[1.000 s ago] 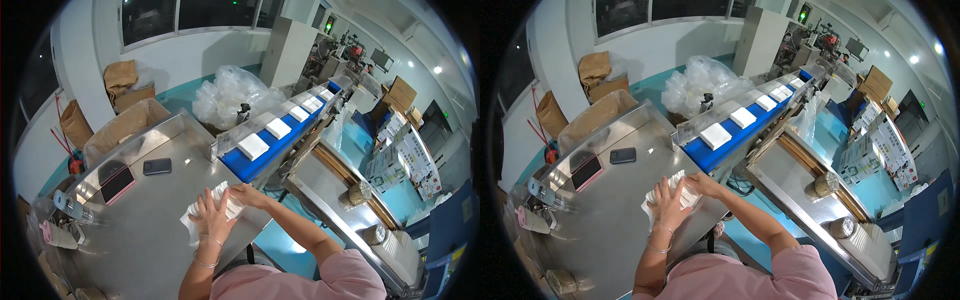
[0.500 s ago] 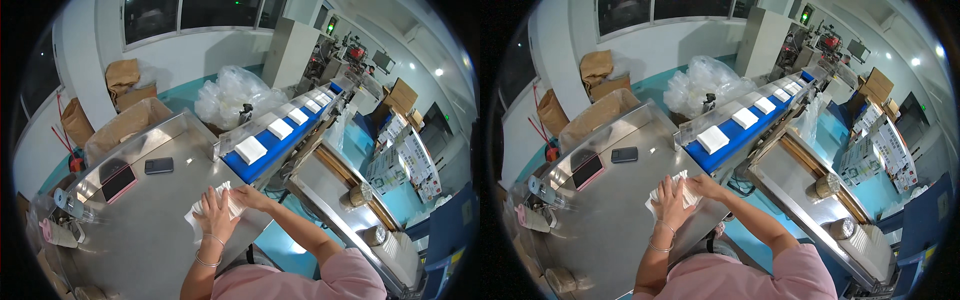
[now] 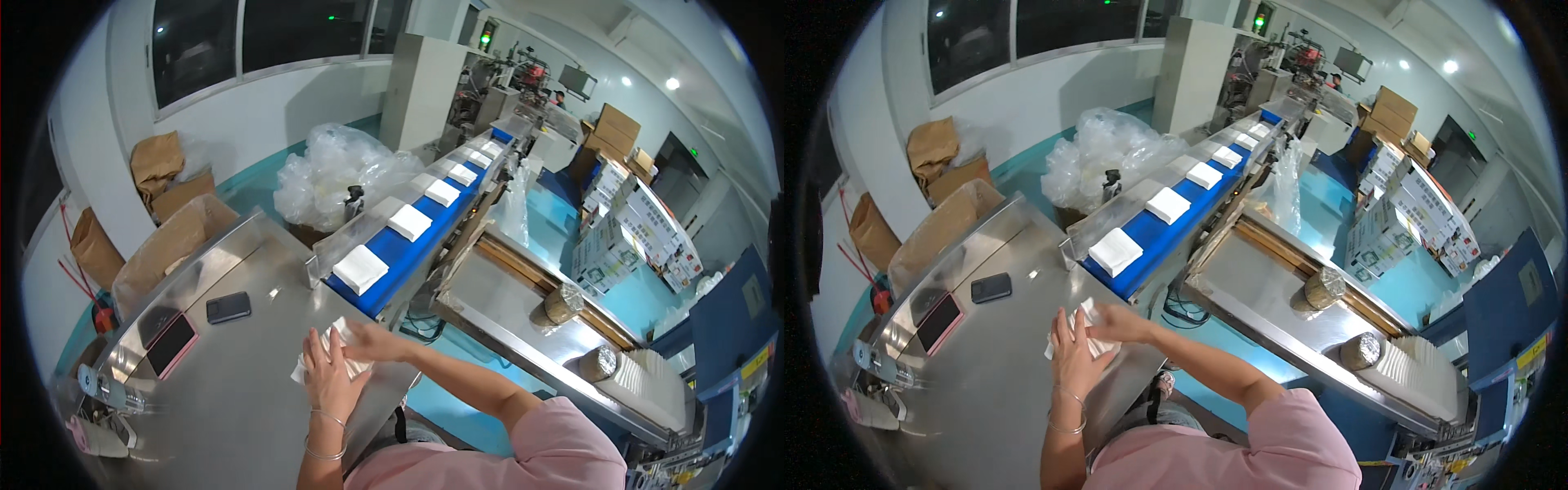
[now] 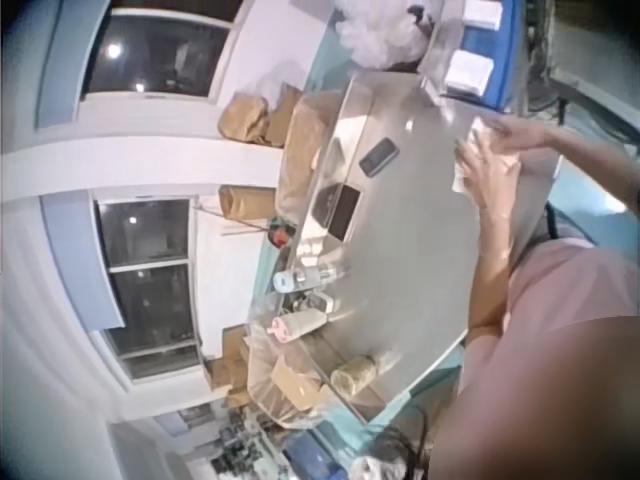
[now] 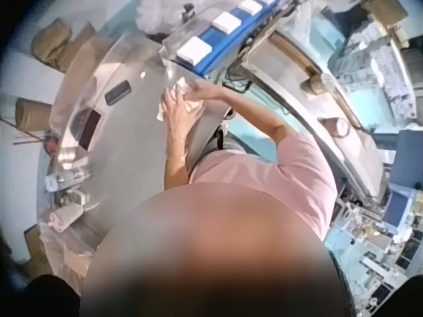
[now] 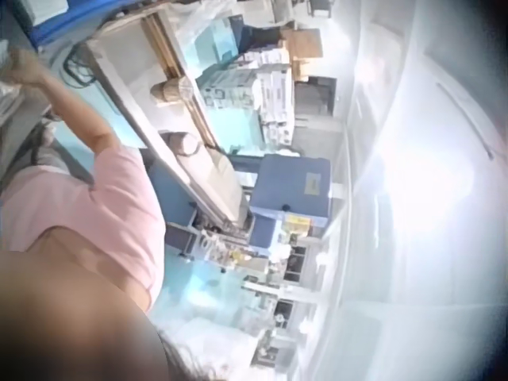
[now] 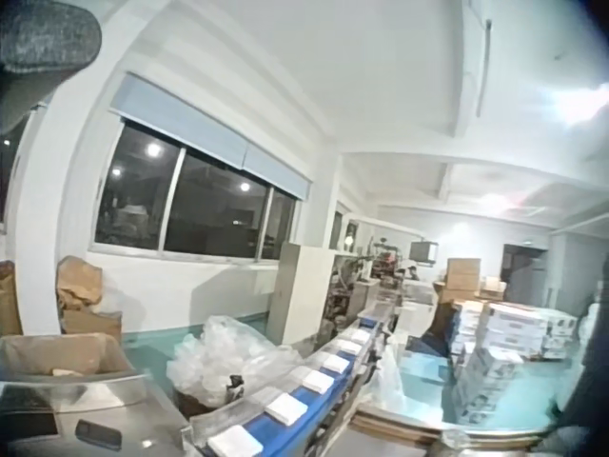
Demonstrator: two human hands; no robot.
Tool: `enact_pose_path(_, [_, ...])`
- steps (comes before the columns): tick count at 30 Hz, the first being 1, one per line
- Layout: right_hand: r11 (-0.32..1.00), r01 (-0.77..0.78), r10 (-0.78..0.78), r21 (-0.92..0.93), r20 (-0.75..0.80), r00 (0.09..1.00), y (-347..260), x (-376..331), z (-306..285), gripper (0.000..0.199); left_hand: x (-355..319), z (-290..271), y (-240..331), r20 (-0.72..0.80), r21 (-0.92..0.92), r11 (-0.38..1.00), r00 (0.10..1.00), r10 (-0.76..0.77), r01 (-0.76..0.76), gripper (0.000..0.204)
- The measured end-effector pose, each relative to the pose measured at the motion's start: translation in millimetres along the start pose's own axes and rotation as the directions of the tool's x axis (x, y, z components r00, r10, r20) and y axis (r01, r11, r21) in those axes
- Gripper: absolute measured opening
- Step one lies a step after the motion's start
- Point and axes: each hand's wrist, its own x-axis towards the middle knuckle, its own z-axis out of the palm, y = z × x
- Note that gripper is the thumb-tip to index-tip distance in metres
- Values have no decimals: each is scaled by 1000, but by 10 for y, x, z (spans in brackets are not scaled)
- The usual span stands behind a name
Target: Sorting and placing folded paper products onto a conveyor belt for packaging.
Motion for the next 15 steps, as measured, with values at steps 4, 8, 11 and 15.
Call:
enact_pose_path(4, [961, -121, 148, -249, 91, 985, -104, 35, -76, 31, -8, 9, 69, 21, 39, 999, 999, 25, -26, 83])
enact_pose_path(8, [998, -42, 43, -52, 10, 999, -81, -36, -18, 34, -23, 12, 97, 84, 7, 1000, 996, -4, 4, 88])
enact_pose_path(11, [997, -50, 52, -51, 40, 998, -192, -76, -77, 42, -25, 39, 89, 70, -32, 999, 998, -5, 7, 92])
enact_pose_path(15, [963, -190, 219, -191, 143, 965, -80, -1, -157, 53, -32, 13, 144, 95, -7, 1000, 995, -7, 8, 92])
